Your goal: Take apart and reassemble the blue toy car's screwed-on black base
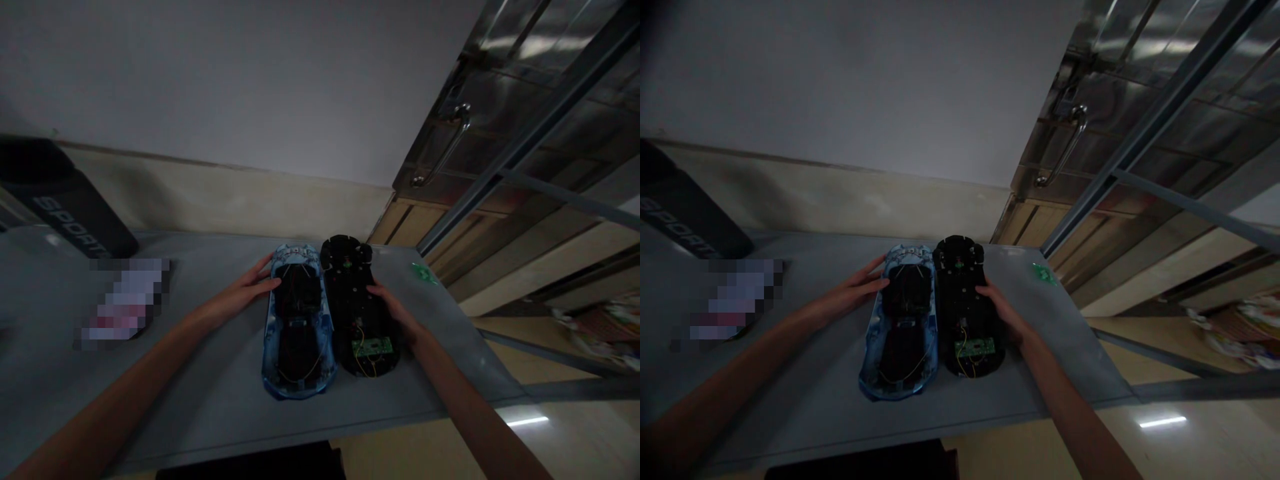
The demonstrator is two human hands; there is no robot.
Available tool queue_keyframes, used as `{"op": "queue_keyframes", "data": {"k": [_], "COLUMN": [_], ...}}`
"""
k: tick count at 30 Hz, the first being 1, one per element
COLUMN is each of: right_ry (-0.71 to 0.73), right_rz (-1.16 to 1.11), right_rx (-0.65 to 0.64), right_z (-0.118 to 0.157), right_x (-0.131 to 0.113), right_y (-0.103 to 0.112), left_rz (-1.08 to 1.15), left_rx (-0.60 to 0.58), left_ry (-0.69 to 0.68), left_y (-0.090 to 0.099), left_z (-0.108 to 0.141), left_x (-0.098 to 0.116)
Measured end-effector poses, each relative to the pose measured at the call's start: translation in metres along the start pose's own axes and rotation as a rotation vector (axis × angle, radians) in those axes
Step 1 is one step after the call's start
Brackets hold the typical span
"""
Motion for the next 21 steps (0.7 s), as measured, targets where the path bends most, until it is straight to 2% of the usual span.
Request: {"op": "queue_keyframes", "data": {"k": [12, 21], "right_ry": [-0.006, -0.029], "right_rz": [-0.022, -0.003], "right_rx": [-0.004, 0.020], "right_z": [0.0005, 0.0023], "right_x": [-0.0008, -0.0011], "right_y": [-0.0026, -0.0016], "left_rz": [-0.036, -0.012], "left_rx": [0.019, -0.016], "left_ry": [-0.005, -0.005], "left_y": [0.0031, 0.0020], "left_z": [-0.0012, -0.0025], "left_x": [-0.0029, -0.0031]}}
Point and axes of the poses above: each hand's wrist, its own z-axis away from the middle knuckle, its own y-axis out of the back of the hand, x = y × z, the point moved 10 cm from there along -z, towards the middle knuckle, and after that the axes turned 11 degrees about y, right-handed, at the moved point
